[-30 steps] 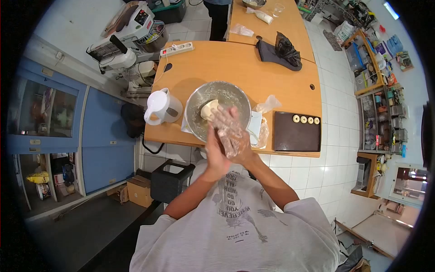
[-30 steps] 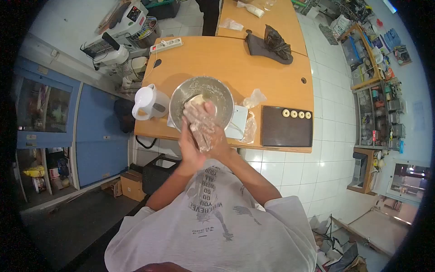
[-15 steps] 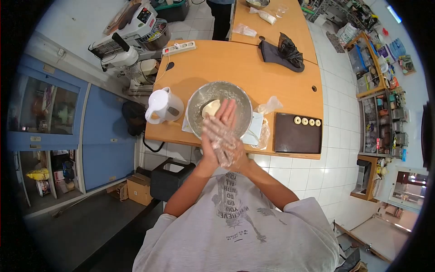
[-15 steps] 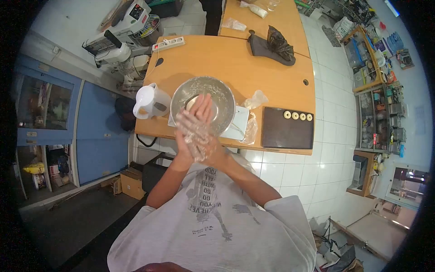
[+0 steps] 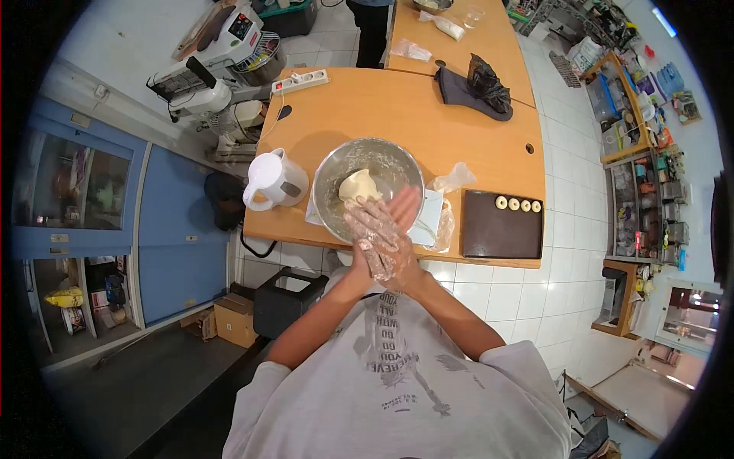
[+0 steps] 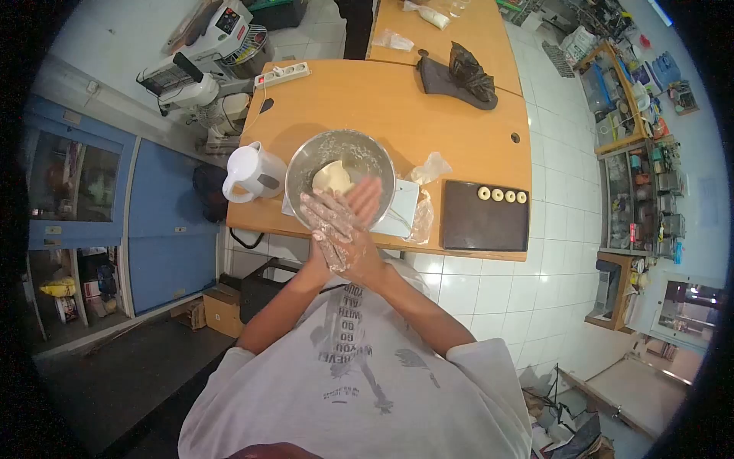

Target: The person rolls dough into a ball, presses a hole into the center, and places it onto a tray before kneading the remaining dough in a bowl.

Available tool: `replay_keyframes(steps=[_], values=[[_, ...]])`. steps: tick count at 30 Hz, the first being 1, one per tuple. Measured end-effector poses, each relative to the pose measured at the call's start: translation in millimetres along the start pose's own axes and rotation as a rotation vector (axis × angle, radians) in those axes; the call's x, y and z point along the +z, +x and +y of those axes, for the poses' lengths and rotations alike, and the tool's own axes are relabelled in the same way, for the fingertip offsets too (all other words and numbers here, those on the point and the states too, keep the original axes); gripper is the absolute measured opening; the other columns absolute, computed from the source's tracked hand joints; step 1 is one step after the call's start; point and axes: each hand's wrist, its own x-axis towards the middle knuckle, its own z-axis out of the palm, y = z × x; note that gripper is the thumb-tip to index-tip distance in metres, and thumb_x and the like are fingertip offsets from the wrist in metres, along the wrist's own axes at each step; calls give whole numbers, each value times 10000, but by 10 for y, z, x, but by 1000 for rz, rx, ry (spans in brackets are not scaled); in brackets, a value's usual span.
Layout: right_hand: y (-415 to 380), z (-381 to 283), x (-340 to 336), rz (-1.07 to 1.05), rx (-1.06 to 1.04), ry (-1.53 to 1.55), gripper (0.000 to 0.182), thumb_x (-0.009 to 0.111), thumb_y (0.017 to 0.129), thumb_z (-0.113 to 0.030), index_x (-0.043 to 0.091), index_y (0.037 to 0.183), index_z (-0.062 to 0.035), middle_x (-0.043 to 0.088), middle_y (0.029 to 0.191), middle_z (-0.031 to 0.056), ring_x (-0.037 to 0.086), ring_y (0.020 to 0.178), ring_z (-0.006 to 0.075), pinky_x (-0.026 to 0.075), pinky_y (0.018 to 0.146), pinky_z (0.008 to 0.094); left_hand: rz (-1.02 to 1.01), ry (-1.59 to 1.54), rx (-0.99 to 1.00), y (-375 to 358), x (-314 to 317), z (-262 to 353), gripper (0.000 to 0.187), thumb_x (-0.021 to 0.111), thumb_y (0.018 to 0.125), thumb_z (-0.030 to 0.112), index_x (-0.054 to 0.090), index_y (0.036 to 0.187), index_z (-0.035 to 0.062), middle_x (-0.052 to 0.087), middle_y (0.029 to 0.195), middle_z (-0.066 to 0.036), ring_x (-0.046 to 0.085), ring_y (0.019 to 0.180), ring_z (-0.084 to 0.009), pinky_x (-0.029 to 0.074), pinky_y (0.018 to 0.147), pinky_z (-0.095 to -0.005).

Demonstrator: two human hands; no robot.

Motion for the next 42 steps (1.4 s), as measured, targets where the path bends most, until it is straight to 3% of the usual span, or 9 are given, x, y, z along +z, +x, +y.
replay_keyframes(steps=[9, 11, 17, 19, 23, 27, 30, 41, 42], values=[[-53, 284, 4, 44, 62, -98, 413, 519, 1022, -156, 636, 1395, -22, 611, 1451, 179, 465, 1456, 391, 227, 1251, 580, 83, -184, -77, 79, -140, -47, 657, 254, 1127, 414, 242, 1620, -19, 354, 1648, -213, 348, 1529, -300, 230, 1281, -395], [-40, 181, 138, 28, 49, -48, 427, 545, 998, -139, 628, 1399, -19, 607, 1458, 174, 484, 1441, 387, 238, 1248, 586, 342, 35, -218, 51, -432, -32, 612, 311, 1113, 444, 399, 1593, 76, 486, 1577, -183, 517, 1413, -308, 414, 1166, -406], [173, 161, -50, 77, -11, -164, 439, 558, 1007, -140, 599, 1431, -35, 590, 1480, 163, 485, 1441, 383, 273, 1236, 583, -153, 114, -39, -116, -191, -137, 674, 249, 1123, 433, 261, 1612, -31, 350, 1653, -207, 333, 1538, -289, 218, 1284, -397], [174, 218, -59, 36, 3, -212, 451, 556, 1014, -150, 586, 1450, -39, 585, 1487, 162, 476, 1449, 385, 280, 1234, 580, 239, 86, -132, -129, 270, 113, 679, 249, 1120, 446, 276, 1612, -21, 346, 1657, -201, 319, 1545, -280, 211, 1284, -396], [93, 87, 61, 70, -15, -6, 421, 513, 1019, -133, 625, 1413, -36, 580, 1494, 156, 436, 1477, 386, 212, 1269, 544, -59, 63, 57, 146, -377, 19, 703, 303, 1097, 519, 317, 1626, 56, 382, 1643, -194, 378, 1515, -328, 338, 1225, -421], [75, 197, 1, 29, -30, -100, 438, 513, 1014, -196, 626, 1412, -54, 562, 1517, 148, 416, 1494, 378, 183, 1271, 571, -430, 112, 61, 219, -651, -280, 743, 291, 1091, 527, 203, 1657, 54, 179, 1727, -173, 226, 1581, -328, 194, 1289, -440], [229, 298, -148, 45, -15, -199, 444, 526, 1008, -222, 626, 1408, -58, 556, 1527, 141, 412, 1498, 377, 182, 1261, 605, 260, 161, -9, -48, 3, -107, 757, 268, 1097, 554, 302, 1598, -13, 347, 1665, -152, 368, 1515, -253, 251, 1268, -416], [106, 144, 10, 66, 127, 83, 445, 542, 1014, -164, 607, 1433, -29, 605, 1458, 177, 475, 1451, 392, 234, 1263, 528, -192, 217, 97, -102, -85, -159, 703, 243, 1112, 510, 273, 1618, 23, 368, 1651, -157, 375, 1506, -282, 246, 1271, -418], [120, 216, -24, 62, 83, -31, 443, 547, 1013, -171, 610, 1428, -29, 611, 1451, 176, 477, 1450, 390, 223, 1265, 530, 60, 156, -1, -168, 105, -93, 683, 226, 1123, 481, 286, 1609, 4, 369, 1645, -176, 376, 1506, -279, 243, 1274, -419]])
